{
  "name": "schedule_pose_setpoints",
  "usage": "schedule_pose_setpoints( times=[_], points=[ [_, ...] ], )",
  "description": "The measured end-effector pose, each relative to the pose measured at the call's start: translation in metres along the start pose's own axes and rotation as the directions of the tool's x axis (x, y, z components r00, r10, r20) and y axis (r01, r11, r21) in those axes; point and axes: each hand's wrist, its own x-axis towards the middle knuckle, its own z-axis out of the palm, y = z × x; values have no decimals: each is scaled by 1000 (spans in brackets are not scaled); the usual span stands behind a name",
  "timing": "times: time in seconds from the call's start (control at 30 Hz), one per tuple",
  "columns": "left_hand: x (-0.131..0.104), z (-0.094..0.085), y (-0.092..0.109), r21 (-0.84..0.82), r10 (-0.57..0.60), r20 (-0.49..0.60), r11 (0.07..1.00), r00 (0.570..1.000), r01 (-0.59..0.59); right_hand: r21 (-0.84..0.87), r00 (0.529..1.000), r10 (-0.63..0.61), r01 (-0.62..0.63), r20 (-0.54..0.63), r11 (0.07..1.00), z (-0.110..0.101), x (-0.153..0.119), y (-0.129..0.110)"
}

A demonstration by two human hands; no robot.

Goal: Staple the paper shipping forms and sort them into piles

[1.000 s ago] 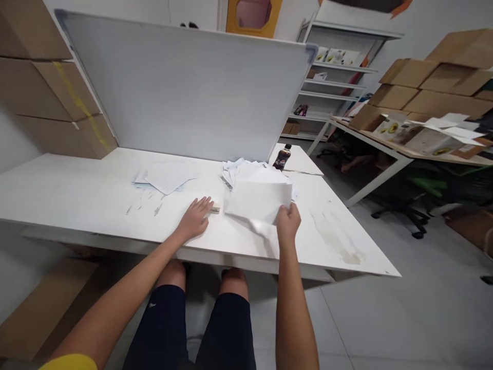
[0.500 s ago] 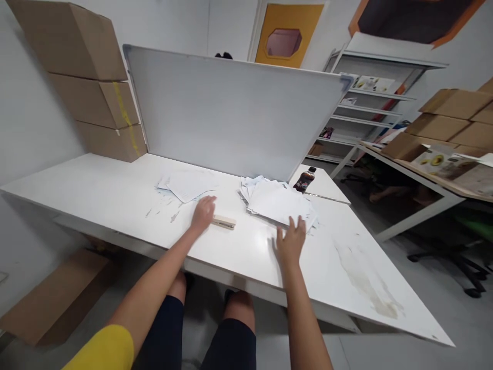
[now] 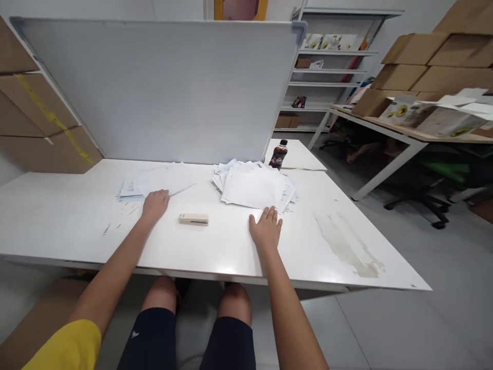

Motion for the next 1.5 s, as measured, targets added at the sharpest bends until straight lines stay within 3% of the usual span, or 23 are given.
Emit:
schedule_pose_setpoints(
  times=[0.1,0.23,0.3,0.4,0.47,0.53,0.67,0.97,1.1,1.3,1.5],
  points=[
    [-3,-8,5,-11,32,-7,999,999,-32,13,1000,1,-1,3,1000,-2,-1,-1],
    [8,-20,15,-58,121,-181,989,976,-134,21,1000,12,-12,12,1000,-5,-1,-2],
    [19,-20,19,-41,148,-196,986,969,-159,27,1000,16,-17,11,999,-6,0,-3],
    [37,-10,20,2,-10,-93,1000,996,10,26,1000,21,-21,12,999,-8,1,-6],
    [44,-2,17,9,-140,-12,990,990,140,20,999,28,-28,21,999,-9,2,-8],
    [47,5,13,1,-150,17,989,988,150,12,999,32,-32,30,999,-10,3,-9],
    [41,8,11,5,-50,-57,999,997,51,1,999,33,-33,34,999,-10,3,-10],
    [30,2,12,5,-58,-129,998,990,59,-34,999,38,-37,27,999,-4,2,-9],
    [31,8,11,-2,-145,-85,989,986,145,-38,999,38,-37,20,999,-4,1,-9],
    [27,9,11,13,-23,-106,1000,994,24,-33,999,33,-32,11,999,0,2,-7],
    [14,0,17,21,-60,-140,998,988,64,0,1000,23,-23,6,1000,2,2,-4]
  ],
)
